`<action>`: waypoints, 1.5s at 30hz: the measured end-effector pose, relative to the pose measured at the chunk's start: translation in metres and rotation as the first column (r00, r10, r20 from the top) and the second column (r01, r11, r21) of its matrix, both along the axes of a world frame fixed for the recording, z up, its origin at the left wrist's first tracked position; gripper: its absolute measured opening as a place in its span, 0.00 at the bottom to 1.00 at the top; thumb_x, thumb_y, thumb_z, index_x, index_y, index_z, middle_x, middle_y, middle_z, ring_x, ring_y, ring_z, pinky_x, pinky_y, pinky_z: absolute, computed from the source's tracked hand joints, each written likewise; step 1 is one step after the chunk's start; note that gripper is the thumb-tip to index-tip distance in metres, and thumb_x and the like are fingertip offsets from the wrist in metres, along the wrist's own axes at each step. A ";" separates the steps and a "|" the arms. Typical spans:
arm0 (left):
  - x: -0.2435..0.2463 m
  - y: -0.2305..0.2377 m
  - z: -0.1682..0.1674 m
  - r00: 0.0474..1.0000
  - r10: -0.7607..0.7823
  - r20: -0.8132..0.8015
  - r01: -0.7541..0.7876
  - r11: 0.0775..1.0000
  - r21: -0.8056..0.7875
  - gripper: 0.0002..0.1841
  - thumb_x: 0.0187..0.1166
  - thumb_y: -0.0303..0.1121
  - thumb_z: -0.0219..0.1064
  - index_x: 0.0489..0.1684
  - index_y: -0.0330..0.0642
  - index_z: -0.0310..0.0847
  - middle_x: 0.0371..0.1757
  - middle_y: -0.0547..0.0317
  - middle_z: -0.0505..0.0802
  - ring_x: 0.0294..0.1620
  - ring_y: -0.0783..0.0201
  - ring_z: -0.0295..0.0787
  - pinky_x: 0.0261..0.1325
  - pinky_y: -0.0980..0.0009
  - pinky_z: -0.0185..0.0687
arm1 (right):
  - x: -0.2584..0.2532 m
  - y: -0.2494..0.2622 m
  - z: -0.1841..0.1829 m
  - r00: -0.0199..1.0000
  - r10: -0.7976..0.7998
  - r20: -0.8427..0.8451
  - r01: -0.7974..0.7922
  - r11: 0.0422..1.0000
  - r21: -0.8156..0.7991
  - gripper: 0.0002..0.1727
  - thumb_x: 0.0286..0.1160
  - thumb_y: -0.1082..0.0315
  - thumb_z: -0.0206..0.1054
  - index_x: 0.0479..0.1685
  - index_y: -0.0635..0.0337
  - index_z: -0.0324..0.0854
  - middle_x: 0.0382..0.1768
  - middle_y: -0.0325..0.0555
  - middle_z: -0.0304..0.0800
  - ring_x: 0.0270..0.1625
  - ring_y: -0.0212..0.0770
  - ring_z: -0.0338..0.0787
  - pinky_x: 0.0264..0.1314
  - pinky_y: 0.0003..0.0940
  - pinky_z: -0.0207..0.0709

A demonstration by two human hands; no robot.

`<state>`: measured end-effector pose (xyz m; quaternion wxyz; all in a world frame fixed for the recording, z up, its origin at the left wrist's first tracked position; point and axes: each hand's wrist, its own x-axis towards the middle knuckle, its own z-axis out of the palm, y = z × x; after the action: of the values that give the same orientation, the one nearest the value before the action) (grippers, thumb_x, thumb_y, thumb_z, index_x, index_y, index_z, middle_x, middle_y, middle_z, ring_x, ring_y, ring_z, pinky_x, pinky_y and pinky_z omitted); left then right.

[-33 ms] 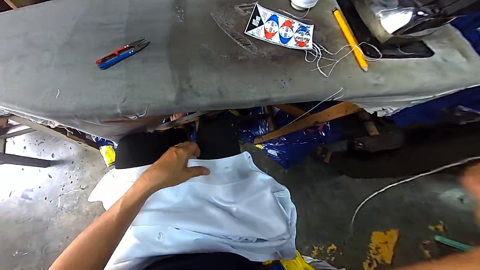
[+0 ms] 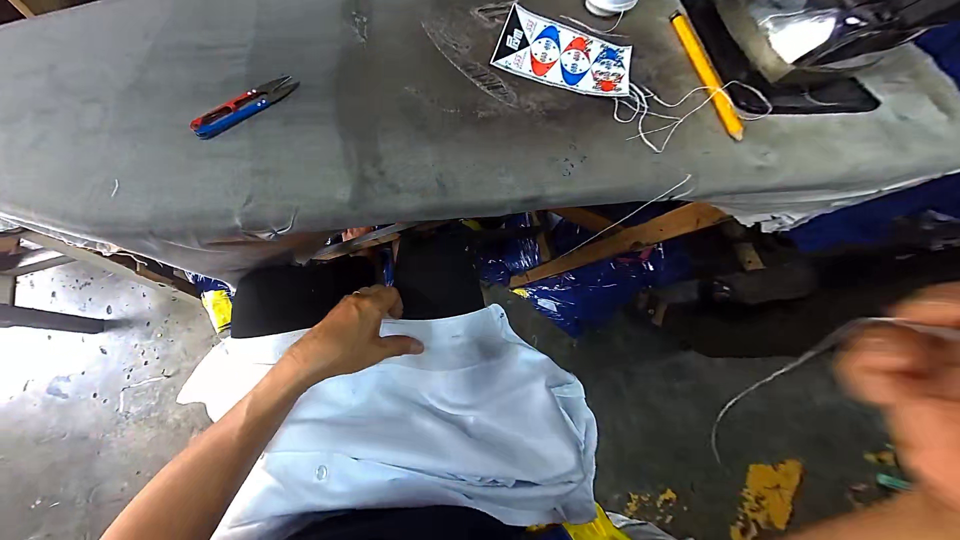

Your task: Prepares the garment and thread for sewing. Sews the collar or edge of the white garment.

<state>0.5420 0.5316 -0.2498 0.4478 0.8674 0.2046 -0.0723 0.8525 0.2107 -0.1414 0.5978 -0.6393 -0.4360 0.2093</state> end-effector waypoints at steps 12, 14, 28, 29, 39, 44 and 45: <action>-0.013 -0.002 0.015 0.998 0.001 0.066 0.026 0.914 -0.405 0.17 0.75 0.41 0.76 0.57 0.47 0.84 0.41 0.65 0.91 0.42 0.75 0.88 0.48 0.74 0.85 | -0.116 0.123 -0.108 0.863 0.332 -0.380 -0.362 0.932 -0.009 0.05 0.83 0.74 0.66 0.46 0.64 0.86 0.39 0.43 0.96 0.33 0.34 0.94 0.33 0.27 0.90; -0.015 0.000 0.014 0.989 0.024 0.147 0.048 0.884 -0.464 0.13 0.79 0.40 0.74 0.51 0.43 0.86 0.40 0.65 0.92 0.40 0.78 0.88 0.47 0.77 0.85 | -0.112 0.121 -0.113 0.818 0.357 -0.451 -0.375 0.926 0.052 0.06 0.83 0.72 0.66 0.47 0.64 0.88 0.43 0.46 0.95 0.35 0.35 0.94 0.35 0.28 0.90; -0.015 -0.018 0.010 0.891 0.344 0.295 -0.161 0.849 -0.503 0.07 0.78 0.34 0.74 0.40 0.39 0.91 0.30 0.67 0.92 0.29 0.80 0.84 0.34 0.82 0.80 | -0.121 0.123 -0.103 0.875 0.313 -0.370 -0.326 0.945 0.029 0.05 0.78 0.72 0.71 0.46 0.62 0.90 0.41 0.42 0.93 0.34 0.30 0.90 0.33 0.23 0.87; -0.016 -0.021 0.011 0.883 0.352 0.310 -0.169 0.855 -0.490 0.07 0.78 0.33 0.74 0.41 0.39 0.91 0.31 0.66 0.92 0.30 0.80 0.84 0.35 0.82 0.80 | -0.125 0.123 -0.099 0.906 0.304 -0.293 -0.321 0.947 -0.008 0.05 0.77 0.71 0.72 0.46 0.61 0.91 0.42 0.40 0.92 0.36 0.29 0.89 0.35 0.21 0.86; -0.021 -0.030 0.018 0.834 0.424 0.352 -0.207 0.833 -0.513 0.05 0.76 0.27 0.74 0.43 0.36 0.91 0.33 0.64 0.94 0.30 0.78 0.86 0.34 0.81 0.83 | -0.150 0.134 -0.095 0.980 0.200 -0.012 -0.200 0.971 -0.132 0.06 0.77 0.68 0.72 0.42 0.59 0.93 0.38 0.39 0.89 0.36 0.25 0.87 0.36 0.16 0.83; -0.022 -0.032 0.019 0.822 0.417 0.386 -0.179 0.835 -0.521 0.05 0.76 0.26 0.74 0.43 0.35 0.91 0.35 0.62 0.94 0.32 0.76 0.88 0.36 0.80 0.84 | -0.152 0.134 -0.096 0.979 0.205 -0.003 -0.203 0.969 -0.139 0.07 0.78 0.67 0.72 0.44 0.58 0.94 0.39 0.38 0.89 0.38 0.24 0.88 0.37 0.16 0.84; -0.022 -0.032 0.019 0.820 0.414 0.395 -0.175 0.839 -0.516 0.05 0.76 0.26 0.74 0.43 0.35 0.91 0.35 0.62 0.94 0.32 0.76 0.87 0.36 0.80 0.84 | -0.152 0.135 -0.096 0.978 0.207 -0.005 -0.206 0.969 -0.136 0.07 0.78 0.68 0.72 0.44 0.59 0.94 0.39 0.38 0.89 0.38 0.24 0.88 0.37 0.16 0.84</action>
<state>0.5199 0.5000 -0.2307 0.6815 0.6825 0.1964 0.1766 0.7003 0.3453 -0.2373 0.5258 -0.6306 -0.4878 0.2966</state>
